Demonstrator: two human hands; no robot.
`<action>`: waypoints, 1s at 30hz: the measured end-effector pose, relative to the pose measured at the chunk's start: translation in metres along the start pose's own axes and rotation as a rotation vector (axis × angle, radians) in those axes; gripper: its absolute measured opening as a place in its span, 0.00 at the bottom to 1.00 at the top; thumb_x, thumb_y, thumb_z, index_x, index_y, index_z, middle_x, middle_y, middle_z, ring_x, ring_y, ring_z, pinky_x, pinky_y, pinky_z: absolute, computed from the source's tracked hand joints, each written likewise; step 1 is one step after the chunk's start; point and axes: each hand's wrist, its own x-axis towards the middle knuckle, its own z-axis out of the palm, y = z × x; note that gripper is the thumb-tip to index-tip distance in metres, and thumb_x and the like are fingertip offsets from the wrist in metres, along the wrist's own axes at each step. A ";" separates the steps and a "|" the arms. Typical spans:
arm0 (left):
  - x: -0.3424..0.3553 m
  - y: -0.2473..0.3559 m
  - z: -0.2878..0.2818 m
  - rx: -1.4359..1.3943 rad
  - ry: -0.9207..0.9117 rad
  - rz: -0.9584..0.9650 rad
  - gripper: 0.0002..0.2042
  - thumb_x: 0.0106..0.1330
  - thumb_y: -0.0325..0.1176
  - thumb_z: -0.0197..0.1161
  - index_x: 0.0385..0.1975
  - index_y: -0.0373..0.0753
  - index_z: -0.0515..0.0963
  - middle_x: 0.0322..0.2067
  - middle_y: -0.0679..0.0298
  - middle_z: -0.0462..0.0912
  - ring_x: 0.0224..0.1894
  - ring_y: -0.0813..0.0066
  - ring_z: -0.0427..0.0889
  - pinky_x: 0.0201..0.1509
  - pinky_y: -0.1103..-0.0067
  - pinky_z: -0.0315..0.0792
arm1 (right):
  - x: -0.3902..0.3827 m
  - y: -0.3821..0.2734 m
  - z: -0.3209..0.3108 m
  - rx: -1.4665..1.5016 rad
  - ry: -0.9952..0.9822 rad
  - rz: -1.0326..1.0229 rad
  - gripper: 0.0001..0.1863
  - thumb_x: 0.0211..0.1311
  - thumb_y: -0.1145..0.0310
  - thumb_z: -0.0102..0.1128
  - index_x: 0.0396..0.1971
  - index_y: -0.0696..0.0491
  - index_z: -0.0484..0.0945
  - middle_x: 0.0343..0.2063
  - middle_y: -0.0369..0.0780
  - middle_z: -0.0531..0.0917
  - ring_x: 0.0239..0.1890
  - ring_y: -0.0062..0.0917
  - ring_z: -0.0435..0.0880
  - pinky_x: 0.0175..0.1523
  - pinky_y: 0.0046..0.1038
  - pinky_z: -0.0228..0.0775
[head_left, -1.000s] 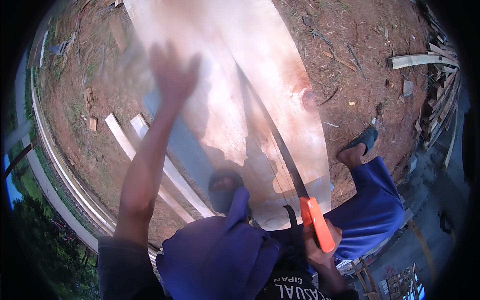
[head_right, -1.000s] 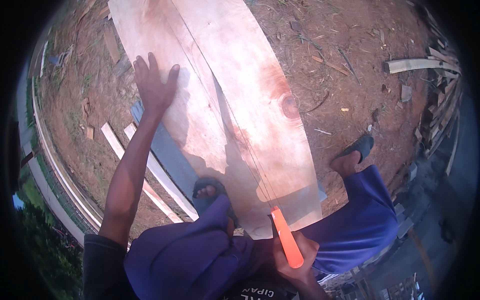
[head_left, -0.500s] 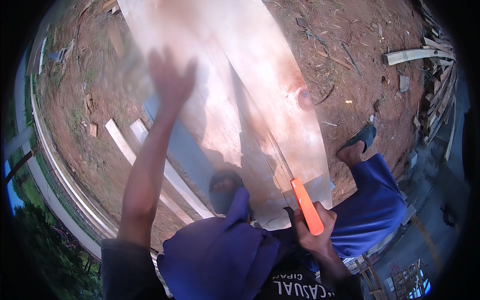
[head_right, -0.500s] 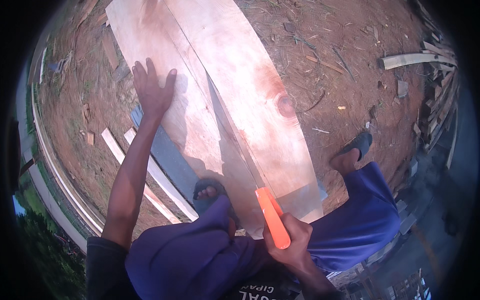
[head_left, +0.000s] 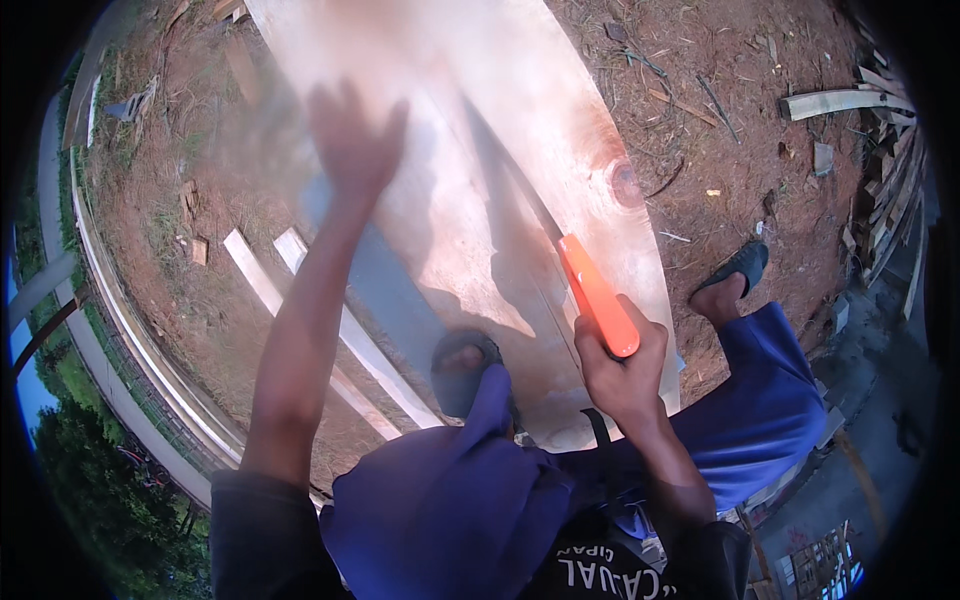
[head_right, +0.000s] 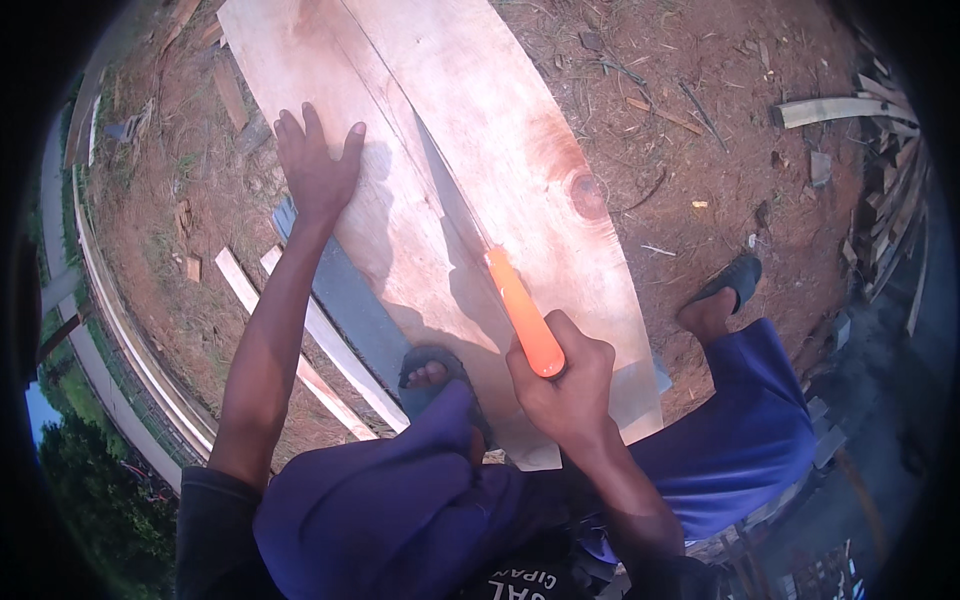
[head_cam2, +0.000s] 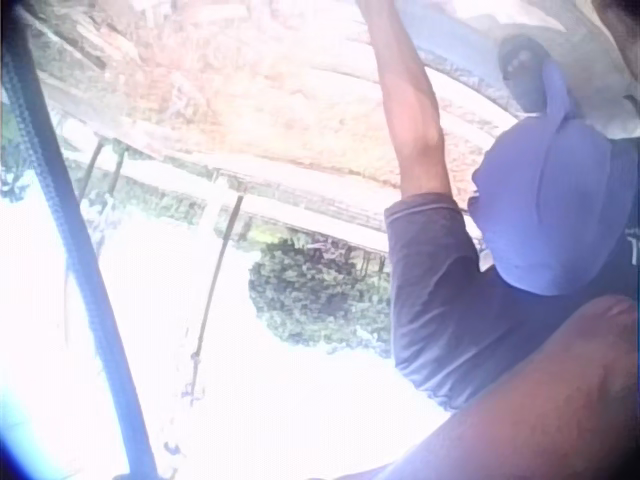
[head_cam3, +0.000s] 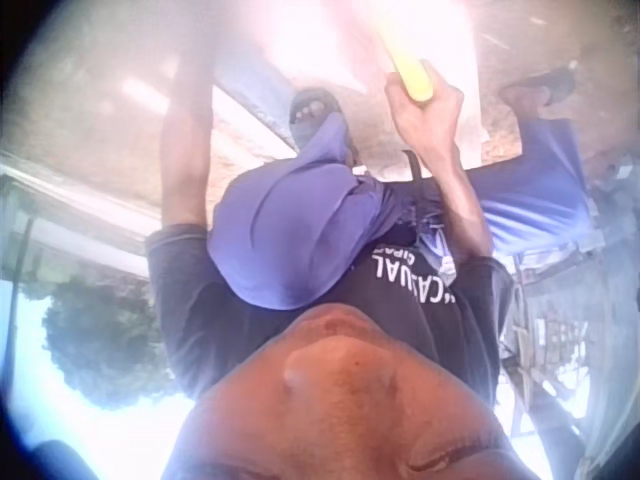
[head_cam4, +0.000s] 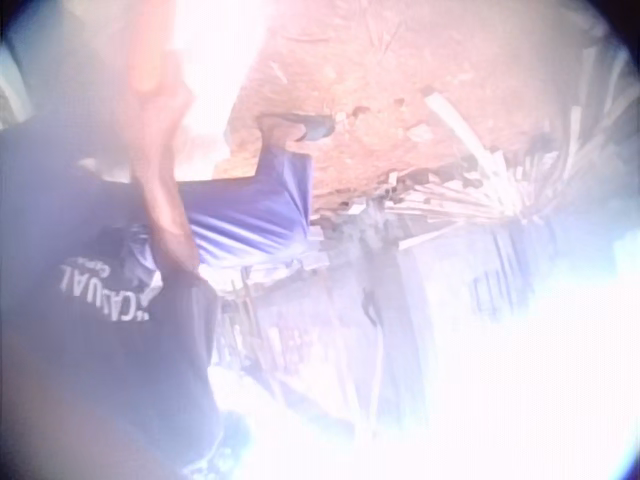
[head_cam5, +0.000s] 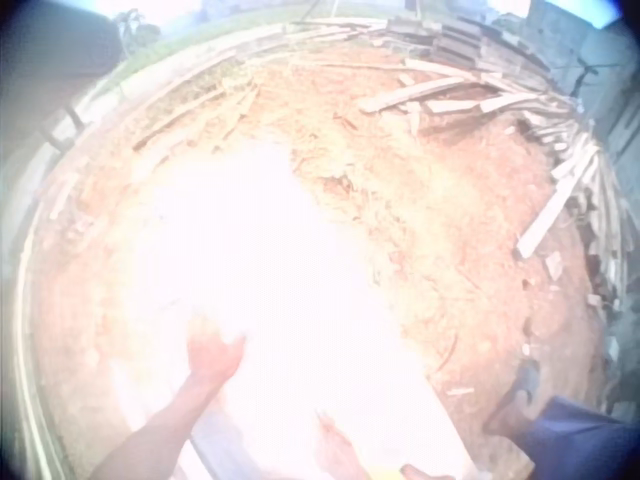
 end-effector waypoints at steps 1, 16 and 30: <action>0.000 0.002 0.000 0.005 -0.011 -0.003 0.43 0.68 0.59 0.61 0.70 0.27 0.62 0.69 0.24 0.55 0.74 0.29 0.52 0.76 0.49 0.49 | -0.042 0.008 -0.025 -0.045 -0.007 -0.035 0.06 0.53 0.81 0.67 0.25 0.61 0.77 0.16 0.42 0.79 0.16 0.22 0.79 0.25 0.25 0.70; 0.002 0.004 0.006 -0.002 0.013 0.015 0.43 0.68 0.59 0.62 0.70 0.26 0.62 0.69 0.24 0.55 0.74 0.29 0.52 0.76 0.49 0.49 | 0.037 -0.006 0.019 -0.027 0.015 -0.022 0.08 0.57 0.73 0.65 0.28 0.63 0.77 0.14 0.47 0.79 0.18 0.28 0.82 0.27 0.32 0.71; 0.010 0.018 0.013 -0.057 0.051 0.054 0.44 0.68 0.59 0.61 0.70 0.26 0.61 0.70 0.25 0.55 0.75 0.30 0.51 0.77 0.50 0.48 | 0.118 -0.040 0.043 -0.026 0.044 0.066 0.14 0.58 0.67 0.65 0.37 0.63 0.82 0.20 0.53 0.83 0.25 0.43 0.86 0.34 0.37 0.75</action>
